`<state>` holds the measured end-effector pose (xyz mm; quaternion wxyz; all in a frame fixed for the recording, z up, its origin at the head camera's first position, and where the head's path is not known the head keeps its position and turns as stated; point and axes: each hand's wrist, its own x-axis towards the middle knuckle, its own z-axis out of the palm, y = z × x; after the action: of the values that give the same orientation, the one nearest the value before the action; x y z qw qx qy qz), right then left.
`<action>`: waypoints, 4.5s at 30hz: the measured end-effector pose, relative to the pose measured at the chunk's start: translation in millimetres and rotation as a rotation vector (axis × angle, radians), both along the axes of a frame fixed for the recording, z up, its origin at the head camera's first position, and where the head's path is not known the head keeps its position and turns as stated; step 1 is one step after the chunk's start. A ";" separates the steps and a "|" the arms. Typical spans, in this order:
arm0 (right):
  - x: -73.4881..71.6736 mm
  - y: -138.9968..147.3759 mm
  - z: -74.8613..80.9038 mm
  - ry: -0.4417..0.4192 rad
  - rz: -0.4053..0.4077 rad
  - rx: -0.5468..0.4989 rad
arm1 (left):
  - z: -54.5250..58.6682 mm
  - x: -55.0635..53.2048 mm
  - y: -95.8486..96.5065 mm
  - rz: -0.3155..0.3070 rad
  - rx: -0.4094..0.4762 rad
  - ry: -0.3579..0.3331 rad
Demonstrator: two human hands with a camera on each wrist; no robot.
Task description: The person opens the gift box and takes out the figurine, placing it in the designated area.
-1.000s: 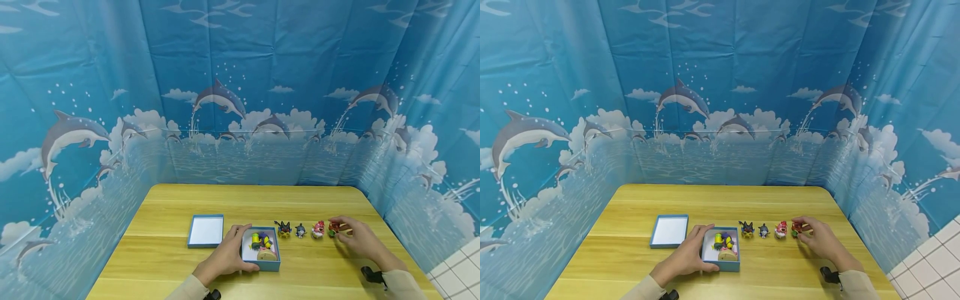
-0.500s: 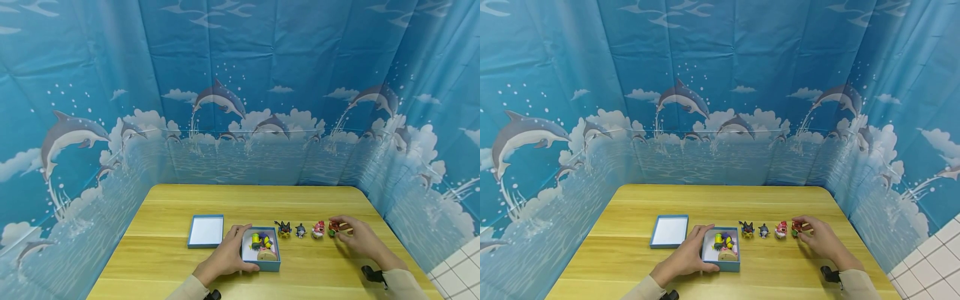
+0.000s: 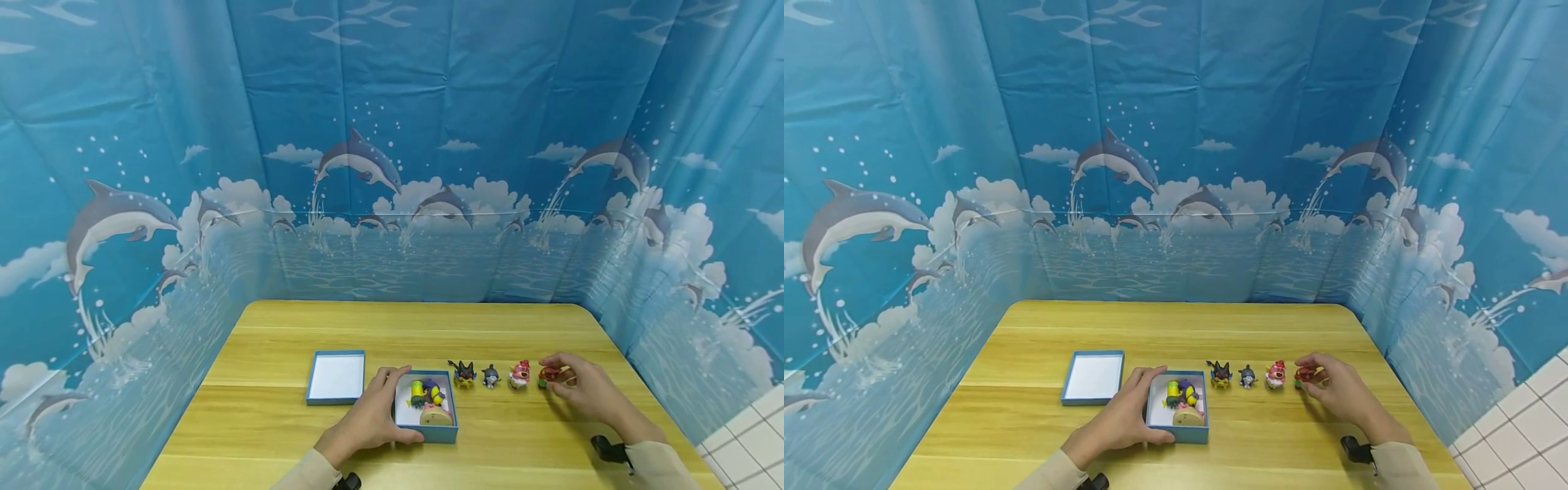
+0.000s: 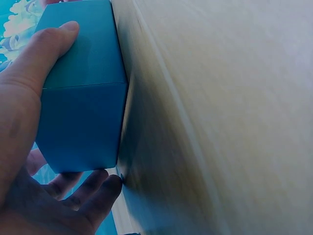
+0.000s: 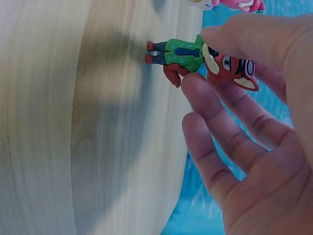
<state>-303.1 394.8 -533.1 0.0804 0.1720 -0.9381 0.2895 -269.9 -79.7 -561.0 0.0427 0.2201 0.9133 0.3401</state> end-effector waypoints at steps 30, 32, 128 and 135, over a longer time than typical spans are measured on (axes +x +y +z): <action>2.8 1.7 2.4 0.002 -0.025 0.057 | -0.6 -0.8 -0.1 0.001 0.006 0.002; 2.9 1.6 3.0 0.004 -0.030 0.058 | -0.9 -1.0 -0.3 0.000 0.008 0.002; 41.3 -124.4 49.0 0.209 0.310 0.199 | -0.3 -0.1 0.5 -0.001 0.001 0.002; 40.4 -134.3 49.1 0.217 0.363 0.203 | -0.8 -0.6 0.5 -0.002 -0.003 0.000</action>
<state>-262.7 260.5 -484.0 0.1095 0.3750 -0.9021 0.1835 -270.4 -79.2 -561.8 0.0433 0.2208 0.9136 0.3388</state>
